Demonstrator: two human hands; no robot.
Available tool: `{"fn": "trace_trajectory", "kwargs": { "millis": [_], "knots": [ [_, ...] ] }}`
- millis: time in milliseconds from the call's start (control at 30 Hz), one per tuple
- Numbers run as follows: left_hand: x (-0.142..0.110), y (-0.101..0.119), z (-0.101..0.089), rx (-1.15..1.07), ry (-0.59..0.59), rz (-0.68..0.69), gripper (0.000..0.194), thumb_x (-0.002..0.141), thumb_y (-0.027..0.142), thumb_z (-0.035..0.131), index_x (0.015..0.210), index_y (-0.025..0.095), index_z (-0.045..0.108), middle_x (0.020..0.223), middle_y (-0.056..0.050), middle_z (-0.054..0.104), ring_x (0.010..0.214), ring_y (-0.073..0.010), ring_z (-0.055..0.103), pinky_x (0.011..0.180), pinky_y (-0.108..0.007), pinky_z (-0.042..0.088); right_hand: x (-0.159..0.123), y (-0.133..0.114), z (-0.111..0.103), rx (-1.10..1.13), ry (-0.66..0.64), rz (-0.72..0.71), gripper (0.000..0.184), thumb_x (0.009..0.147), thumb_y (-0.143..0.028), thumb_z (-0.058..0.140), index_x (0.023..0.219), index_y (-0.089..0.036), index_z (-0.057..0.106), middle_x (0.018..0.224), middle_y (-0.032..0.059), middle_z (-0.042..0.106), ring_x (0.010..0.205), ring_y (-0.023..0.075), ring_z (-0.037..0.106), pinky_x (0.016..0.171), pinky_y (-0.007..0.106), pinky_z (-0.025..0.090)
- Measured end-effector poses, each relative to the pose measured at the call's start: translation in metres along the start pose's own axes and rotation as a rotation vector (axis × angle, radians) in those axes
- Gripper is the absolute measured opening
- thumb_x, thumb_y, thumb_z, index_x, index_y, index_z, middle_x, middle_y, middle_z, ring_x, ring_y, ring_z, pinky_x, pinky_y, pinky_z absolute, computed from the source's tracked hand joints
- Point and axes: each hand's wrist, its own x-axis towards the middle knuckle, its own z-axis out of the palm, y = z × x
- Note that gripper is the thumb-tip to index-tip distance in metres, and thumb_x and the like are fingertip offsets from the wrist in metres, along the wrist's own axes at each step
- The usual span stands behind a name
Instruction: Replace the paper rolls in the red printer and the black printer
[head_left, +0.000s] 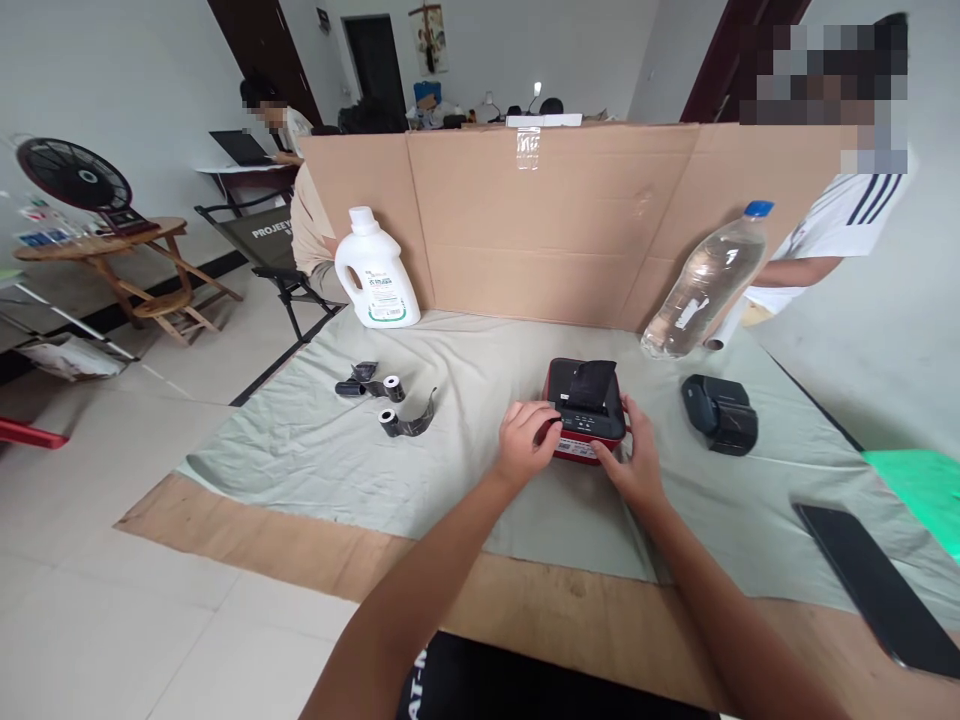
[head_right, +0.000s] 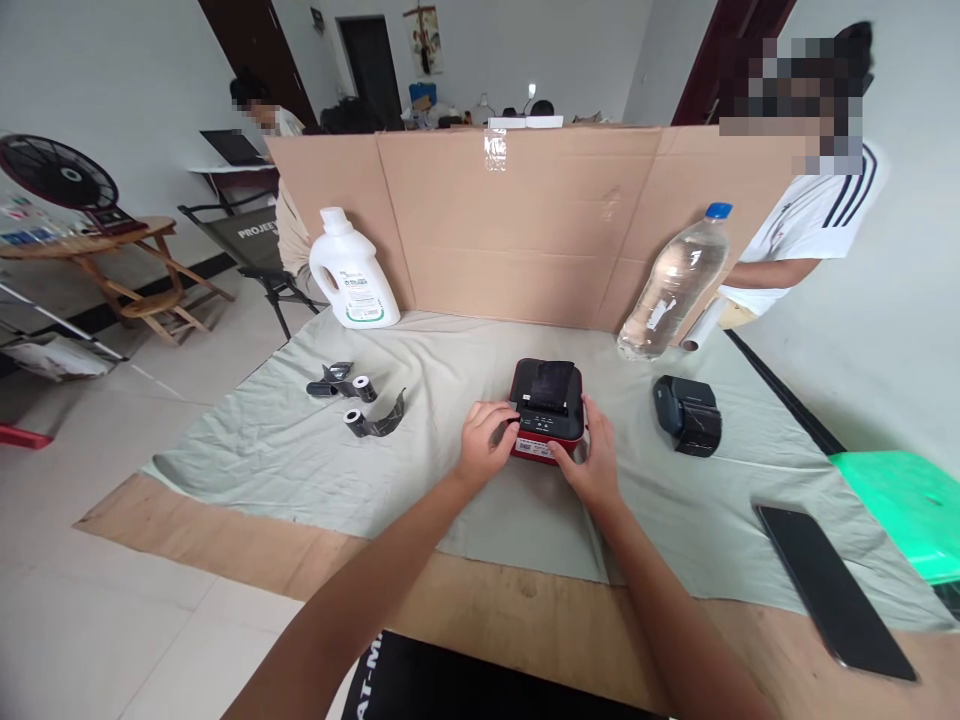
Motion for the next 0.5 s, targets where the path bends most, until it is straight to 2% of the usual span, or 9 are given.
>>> {"fn": "trace_trajectory", "kwargs": {
  "millis": [100, 233, 367, 500],
  "knots": [
    [0.001, -0.003, 0.002, -0.087, 0.001, -0.057, 0.019, 0.101, 0.024, 0.05, 0.094, 0.021, 0.068, 0.097, -0.007, 0.072, 0.093, -0.0207, 0.066, 0.087, -0.038, 0.053, 0.005, 0.001, -0.009, -0.044, -0.042, -0.077, 0.061, 0.099, -0.045, 0.054, 0.155, -0.027, 0.041, 0.155, 0.0143, 0.047, 0.142, 0.035, 0.044, 0.116, 0.06, 0.038],
    [-0.001, -0.004, 0.003, -0.137, 0.02, -0.084, 0.024, 0.102, 0.024, 0.045, 0.093, 0.021, 0.068, 0.094, -0.006, 0.071, 0.092, -0.0201, 0.065, 0.086, -0.037, 0.052, 0.016, 0.0, -0.013, -0.029, -0.078, -0.077, 0.057, 0.102, -0.046, 0.045, 0.156, -0.028, 0.039, 0.158, 0.0123, 0.044, 0.145, 0.0326, 0.041, 0.118, 0.058, 0.036],
    [-0.006, -0.002, 0.0, -0.046, -0.033, -0.047, 0.024, 0.101, 0.026, 0.047, 0.105, 0.021, 0.07, 0.109, -0.009, 0.073, 0.102, -0.0227, 0.065, 0.092, -0.041, 0.05, 0.046, 0.003, -0.012, 0.034, -0.091, 0.029, 0.064, 0.103, -0.052, 0.039, 0.161, -0.027, 0.031, 0.161, 0.0117, 0.041, 0.145, 0.0308, 0.041, 0.114, 0.052, 0.043],
    [-0.008, -0.002, -0.002, -0.047, -0.08, -0.048, 0.026, 0.1, 0.029, 0.047, 0.112, 0.021, 0.069, 0.117, -0.009, 0.072, 0.108, -0.024, 0.064, 0.098, -0.044, 0.049, 0.085, 0.003, -0.014, 0.076, -0.106, 0.177, 0.062, 0.103, -0.054, 0.035, 0.159, -0.028, 0.037, 0.156, 0.0099, 0.049, 0.128, 0.0282, 0.058, 0.101, 0.045, 0.053]
  ]
}}
